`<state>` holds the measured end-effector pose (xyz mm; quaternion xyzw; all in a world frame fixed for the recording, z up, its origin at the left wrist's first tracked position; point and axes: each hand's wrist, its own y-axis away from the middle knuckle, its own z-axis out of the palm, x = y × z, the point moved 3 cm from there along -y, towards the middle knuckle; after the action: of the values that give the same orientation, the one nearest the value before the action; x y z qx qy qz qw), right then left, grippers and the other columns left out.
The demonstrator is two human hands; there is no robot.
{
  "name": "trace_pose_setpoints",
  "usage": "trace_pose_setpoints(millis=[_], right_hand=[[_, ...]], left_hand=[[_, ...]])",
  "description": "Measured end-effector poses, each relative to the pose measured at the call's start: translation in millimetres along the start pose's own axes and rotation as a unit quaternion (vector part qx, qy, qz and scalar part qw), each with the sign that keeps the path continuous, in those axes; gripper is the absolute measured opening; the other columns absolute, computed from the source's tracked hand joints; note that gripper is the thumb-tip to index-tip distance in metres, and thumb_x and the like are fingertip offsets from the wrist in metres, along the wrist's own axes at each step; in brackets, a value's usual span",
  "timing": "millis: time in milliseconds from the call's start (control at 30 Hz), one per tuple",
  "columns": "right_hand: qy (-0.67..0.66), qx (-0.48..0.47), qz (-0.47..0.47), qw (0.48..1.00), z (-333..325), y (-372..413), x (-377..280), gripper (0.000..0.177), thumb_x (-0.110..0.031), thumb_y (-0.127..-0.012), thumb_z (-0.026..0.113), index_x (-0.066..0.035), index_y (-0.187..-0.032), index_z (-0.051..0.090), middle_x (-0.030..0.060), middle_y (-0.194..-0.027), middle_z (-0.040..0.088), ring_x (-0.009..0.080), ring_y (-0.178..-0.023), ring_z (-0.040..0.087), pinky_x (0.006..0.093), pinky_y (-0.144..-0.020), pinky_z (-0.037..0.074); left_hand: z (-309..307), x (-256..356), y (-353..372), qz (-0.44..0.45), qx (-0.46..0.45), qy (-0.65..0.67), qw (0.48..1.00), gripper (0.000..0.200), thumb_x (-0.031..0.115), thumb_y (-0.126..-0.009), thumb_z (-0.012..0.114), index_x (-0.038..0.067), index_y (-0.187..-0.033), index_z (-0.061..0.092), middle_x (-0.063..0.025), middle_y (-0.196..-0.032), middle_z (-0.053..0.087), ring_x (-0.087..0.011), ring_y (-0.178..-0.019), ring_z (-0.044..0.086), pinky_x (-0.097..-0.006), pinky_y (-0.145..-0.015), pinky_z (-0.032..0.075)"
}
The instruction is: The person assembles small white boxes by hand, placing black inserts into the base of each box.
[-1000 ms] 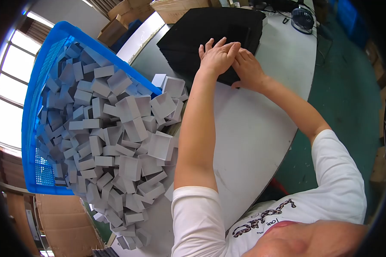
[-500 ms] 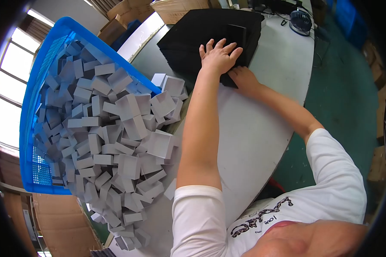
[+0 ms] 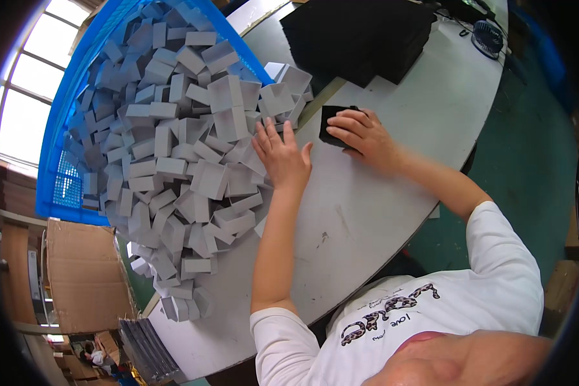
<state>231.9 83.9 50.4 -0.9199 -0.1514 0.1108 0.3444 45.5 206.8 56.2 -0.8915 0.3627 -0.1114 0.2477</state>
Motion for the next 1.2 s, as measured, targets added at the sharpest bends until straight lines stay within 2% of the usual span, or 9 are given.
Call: trace_pose_setpoints(millis=[67, 267, 533, 667, 767, 900, 1033, 1167, 1200], right_hand=[[-0.054, 0.014, -0.006, 0.998, -3.7, -21.6, 1.7, 0.079, -0.011, -0.070, 0.089, -0.011, -0.143, 0.057, 0.0087, -0.151, 0.052, 0.0325, -0.141, 0.047, 0.0487, -0.117, 0.040], [-0.069, 0.132, 0.046, 0.988, -9.7, -14.3, 38.1, 0.084, -0.014, -0.072, 0.092, -0.012, -0.146, 0.053, 0.0085, -0.149, 0.053, 0.0355, -0.139, 0.047, 0.0475, -0.117, 0.042], [-0.079, 0.139, 0.030, 0.987, -31.9, 0.0, 24.8, 0.075, -0.010, -0.076, 0.087, -0.010, -0.144, 0.055, 0.0091, -0.150, 0.054, 0.0344, -0.139, 0.048, 0.0461, -0.117, 0.041], [-0.021, 0.243, -0.012, 0.970, -60.0, -18.4, -3.0, 0.073, -0.003, -0.074, 0.086, -0.009, -0.141, 0.057, 0.0091, -0.151, 0.054, 0.0337, -0.139, 0.048, 0.0446, -0.117, 0.043], [-0.111, 0.228, -0.085, 0.964, -61.1, -23.5, -71.4, 0.072, -0.003, -0.074, 0.086, -0.009, -0.140, 0.058, 0.0091, -0.149, 0.054, 0.0341, -0.139, 0.048, 0.0458, -0.117, 0.044], [-0.240, 0.073, -0.130, 0.959, 15.4, 5.1, -127.9, 0.077, -0.005, -0.075, 0.087, -0.012, -0.144, 0.055, 0.0095, -0.154, 0.050, 0.0355, -0.142, 0.046, 0.0478, -0.118, 0.043], [-0.134, -0.119, -0.047, 0.983, 41.3, 21.1, -133.3, 0.082, -0.022, -0.081, 0.087, -0.016, -0.152, 0.047, 0.0079, -0.155, 0.050, 0.0337, -0.142, 0.046, 0.0529, -0.120, 0.036], [-0.113, -0.060, -0.032, 0.991, 25.6, 13.3, -124.7, 0.045, -0.026, -0.085, 0.085, -0.018, -0.128, 0.072, 0.0048, -0.130, 0.064, 0.0270, -0.128, 0.057, 0.0525, -0.109, 0.043], [-0.137, -0.055, -0.003, 0.989, 19.6, 6.6, -125.8, 0.025, -0.023, -0.087, 0.083, -0.015, -0.110, 0.080, 0.0052, -0.115, 0.067, 0.0256, -0.113, 0.063, 0.0462, -0.096, 0.050]], left_hand=[[-12.1, -17.3, 21.7, -0.049, -0.072, -0.079, 0.993, 0.070, 0.033, -0.088, 0.082, 0.005, -0.147, 0.058, -0.0282, -0.159, 0.040, -0.0442, -0.154, 0.029, -0.0610, -0.125, 0.022], [-45.8, -46.1, 64.1, -0.112, 0.030, -0.054, 0.992, 0.059, 0.027, -0.084, 0.084, 0.005, -0.134, 0.061, -0.0240, -0.153, 0.048, -0.0441, -0.146, 0.042, -0.0601, -0.116, 0.035], [-61.8, -74.1, 117.9, -0.041, 0.061, 0.064, 0.995, 0.039, 0.011, -0.081, 0.082, 0.010, -0.117, 0.068, -0.0161, -0.134, 0.062, -0.0436, -0.134, 0.051, -0.0540, -0.108, 0.045], [-120.8, -32.9, 157.4, -0.005, 0.050, 0.090, 0.995, 0.033, 0.015, -0.079, 0.085, 0.011, -0.109, 0.071, -0.0123, -0.127, 0.064, -0.0392, -0.121, 0.056, -0.0503, -0.101, 0.048], [-145.3, 9.3, 204.1, -0.005, 0.024, 0.106, 0.994, 0.031, 0.019, -0.076, 0.089, 0.009, -0.100, 0.073, -0.0093, -0.109, 0.066, -0.0332, -0.104, 0.059, -0.0465, -0.088, 0.050], [-127.0, 15.8, 280.3, -0.076, -0.077, 0.135, 0.985, 0.030, 0.019, -0.076, 0.089, 0.010, -0.099, 0.074, -0.0083, -0.105, 0.065, -0.0316, -0.099, 0.060, -0.0446, -0.084, 0.049], [-137.7, 7.9, 322.7, -0.140, -0.052, 0.151, 0.977, 0.026, 0.020, -0.080, 0.088, 0.013, -0.100, 0.074, -0.0158, -0.124, 0.061, -0.0372, -0.113, 0.057, -0.0480, -0.095, 0.047], [-145.3, 4.4, 341.4, -0.128, 0.000, 0.161, 0.979, 0.020, 0.018, -0.084, 0.086, 0.014, -0.099, 0.074, -0.0223, -0.148, 0.047, -0.0467, -0.137, 0.046, -0.0558, -0.114, 0.037], [-142.2, 1.1, 342.8, -0.129, -0.005, 0.179, 0.975, 0.019, 0.018, -0.084, 0.085, 0.014, -0.098, 0.073, -0.0231, -0.153, 0.043, -0.0492, -0.143, 0.042, -0.0584, -0.119, 0.034]])
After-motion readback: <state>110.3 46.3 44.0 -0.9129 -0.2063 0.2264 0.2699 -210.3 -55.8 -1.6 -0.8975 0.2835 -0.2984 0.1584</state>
